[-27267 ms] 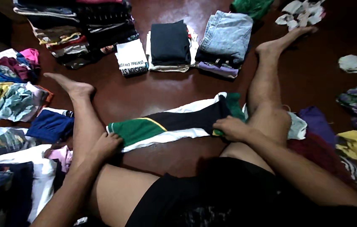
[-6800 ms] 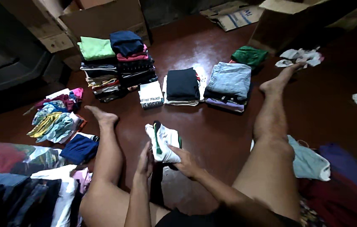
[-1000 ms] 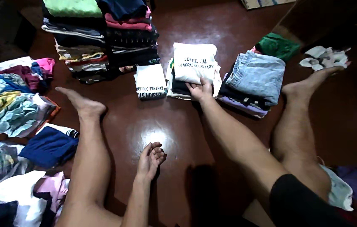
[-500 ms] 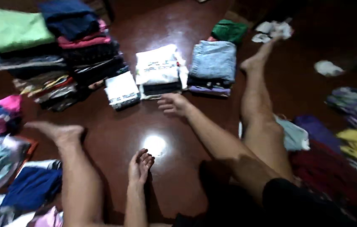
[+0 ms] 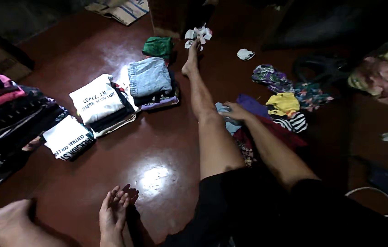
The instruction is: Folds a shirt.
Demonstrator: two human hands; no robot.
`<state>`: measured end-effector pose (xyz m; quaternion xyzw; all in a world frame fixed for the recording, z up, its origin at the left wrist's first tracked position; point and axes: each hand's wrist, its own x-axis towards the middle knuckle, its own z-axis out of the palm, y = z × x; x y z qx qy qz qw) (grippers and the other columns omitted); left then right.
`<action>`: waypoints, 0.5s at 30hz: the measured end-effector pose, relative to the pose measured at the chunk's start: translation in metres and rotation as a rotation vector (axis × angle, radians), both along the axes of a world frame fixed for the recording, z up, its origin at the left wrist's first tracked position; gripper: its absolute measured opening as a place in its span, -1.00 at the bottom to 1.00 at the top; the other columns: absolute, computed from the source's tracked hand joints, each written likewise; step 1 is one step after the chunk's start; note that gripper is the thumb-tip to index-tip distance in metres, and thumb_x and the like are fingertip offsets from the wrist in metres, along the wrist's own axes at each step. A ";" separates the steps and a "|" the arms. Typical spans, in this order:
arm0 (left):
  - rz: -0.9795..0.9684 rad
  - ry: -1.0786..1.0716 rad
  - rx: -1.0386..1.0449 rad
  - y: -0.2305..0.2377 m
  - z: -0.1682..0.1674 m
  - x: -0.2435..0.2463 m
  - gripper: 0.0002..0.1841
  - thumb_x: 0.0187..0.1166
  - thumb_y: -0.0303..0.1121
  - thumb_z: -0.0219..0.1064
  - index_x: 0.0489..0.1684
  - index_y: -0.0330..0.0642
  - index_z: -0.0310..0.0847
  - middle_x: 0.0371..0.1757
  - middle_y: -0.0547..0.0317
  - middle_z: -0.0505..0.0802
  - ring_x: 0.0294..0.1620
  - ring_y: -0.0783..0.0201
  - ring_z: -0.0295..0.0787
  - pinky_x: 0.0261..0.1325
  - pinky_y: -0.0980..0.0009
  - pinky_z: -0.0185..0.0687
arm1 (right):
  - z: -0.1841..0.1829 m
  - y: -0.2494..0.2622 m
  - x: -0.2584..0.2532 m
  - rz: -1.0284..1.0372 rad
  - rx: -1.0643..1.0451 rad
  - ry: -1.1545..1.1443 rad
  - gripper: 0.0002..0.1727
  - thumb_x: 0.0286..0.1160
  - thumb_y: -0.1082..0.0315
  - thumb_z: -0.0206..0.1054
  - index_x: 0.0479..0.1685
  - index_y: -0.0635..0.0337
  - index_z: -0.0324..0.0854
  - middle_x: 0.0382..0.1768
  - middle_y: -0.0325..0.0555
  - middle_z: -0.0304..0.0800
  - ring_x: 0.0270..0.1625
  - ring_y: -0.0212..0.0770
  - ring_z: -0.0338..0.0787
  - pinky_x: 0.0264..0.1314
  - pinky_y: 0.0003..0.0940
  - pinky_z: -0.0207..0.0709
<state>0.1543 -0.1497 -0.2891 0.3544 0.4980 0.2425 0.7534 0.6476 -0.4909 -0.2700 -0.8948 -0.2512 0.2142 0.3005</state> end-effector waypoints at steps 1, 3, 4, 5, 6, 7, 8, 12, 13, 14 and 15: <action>-0.024 0.055 0.029 0.000 -0.004 -0.002 -0.55 0.90 -0.08 -0.22 -0.02 -0.01 0.64 -0.43 0.35 0.85 -0.46 0.38 0.83 -0.37 0.41 0.81 | -0.017 -0.020 0.003 -0.003 -0.075 0.034 -0.11 0.41 -0.02 0.58 0.72 0.18 0.38 0.62 0.39 0.44 0.68 0.39 0.40 0.70 0.43 0.18; -0.100 0.211 0.113 0.000 -0.018 -0.008 -0.58 0.92 -0.12 -0.18 0.14 -0.17 0.58 -0.40 0.26 0.84 -0.47 0.35 0.82 -0.36 0.39 0.80 | -0.032 -0.041 -0.003 -0.031 -0.224 0.039 0.02 0.13 -0.01 0.75 0.76 -0.14 0.38 0.64 0.47 0.32 0.67 0.56 0.26 0.59 0.59 0.14; -0.137 0.295 0.144 -0.001 -0.026 -0.012 -0.58 0.92 -0.15 -0.14 0.24 -0.26 0.55 -0.34 0.18 0.82 -0.43 0.32 0.80 -0.31 0.36 0.78 | -0.033 -0.043 -0.006 -0.080 -0.249 0.025 -0.03 0.11 -0.02 0.77 0.71 -0.22 0.45 0.60 0.46 0.39 0.62 0.58 0.31 0.53 0.61 0.19; -0.164 0.351 0.171 -0.003 -0.030 -0.014 -0.59 0.91 -0.18 -0.09 0.29 -0.33 0.54 -0.29 0.11 0.81 -0.39 0.29 0.80 -0.28 0.34 0.77 | -0.032 -0.042 -0.008 -0.142 -0.228 0.012 -0.12 0.13 0.03 0.76 0.62 -0.17 0.55 0.54 0.41 0.50 0.58 0.53 0.39 0.50 0.59 0.24; -0.185 0.380 0.190 -0.003 -0.033 -0.014 -0.60 0.90 -0.19 -0.05 0.30 -0.35 0.54 -0.27 0.06 0.83 -0.38 0.27 0.82 -0.27 0.34 0.78 | -0.028 -0.039 -0.009 -0.201 -0.185 0.022 -0.20 0.16 0.11 0.76 0.54 -0.05 0.60 0.48 0.36 0.58 0.55 0.47 0.48 0.50 0.56 0.29; -0.204 0.393 0.191 -0.003 -0.033 -0.014 -0.60 0.90 -0.19 -0.04 0.31 -0.34 0.54 -0.25 0.03 0.84 -0.36 0.25 0.83 -0.26 0.34 0.77 | -0.023 -0.036 -0.011 -0.242 -0.141 0.056 -0.21 0.16 0.18 0.76 0.51 0.07 0.59 0.43 0.35 0.64 0.50 0.42 0.57 0.49 0.51 0.35; -0.225 0.400 0.190 -0.001 -0.032 -0.014 -0.60 0.90 -0.19 -0.03 0.33 -0.32 0.53 -0.22 0.01 0.85 -0.34 0.24 0.83 -0.25 0.34 0.77 | -0.018 -0.035 -0.012 -0.277 -0.102 0.107 -0.18 0.11 0.24 0.78 0.50 0.18 0.55 0.38 0.37 0.65 0.45 0.39 0.61 0.46 0.48 0.40; -0.282 0.374 0.231 -0.001 -0.041 -0.019 -0.64 0.87 -0.19 0.08 0.32 -0.30 0.54 -0.18 0.02 0.82 -0.35 0.32 0.76 -0.30 0.41 0.67 | 0.029 -0.051 -0.010 -0.374 0.083 0.257 -0.39 0.13 0.48 0.68 0.30 0.33 0.64 0.10 0.34 0.78 0.13 0.24 0.79 0.25 0.29 0.63; -0.293 0.341 0.289 -0.007 -0.035 -0.020 -0.64 0.87 -0.22 0.08 0.32 -0.36 0.52 -0.15 -0.05 0.82 -0.33 0.30 0.77 -0.29 0.41 0.67 | 0.051 -0.059 -0.008 -0.355 0.148 0.266 -0.44 0.21 0.49 0.63 0.31 0.29 0.65 0.08 0.28 0.81 0.08 0.17 0.81 0.21 0.23 0.66; -0.311 0.324 0.370 -0.020 -0.015 -0.017 -0.62 0.88 -0.28 0.05 0.32 -0.48 0.50 -0.13 -0.16 0.81 -0.30 0.26 0.77 -0.28 0.40 0.67 | 0.075 -0.068 -0.006 -0.310 0.238 0.263 -0.47 0.28 0.49 0.58 0.33 0.26 0.64 0.02 0.19 0.83 -0.01 0.06 0.84 0.12 0.11 0.72; -0.366 0.410 0.384 -0.042 0.040 -0.003 -0.62 0.89 -0.37 -0.02 0.36 -0.57 0.44 -0.03 -0.29 0.77 -0.20 0.18 0.77 -0.17 0.38 0.65 | 0.102 -0.075 -0.006 -0.251 0.343 0.260 -0.48 0.34 0.48 0.52 0.36 0.23 0.60 -0.04 0.07 0.85 -0.11 -0.09 0.85 0.01 -0.04 0.77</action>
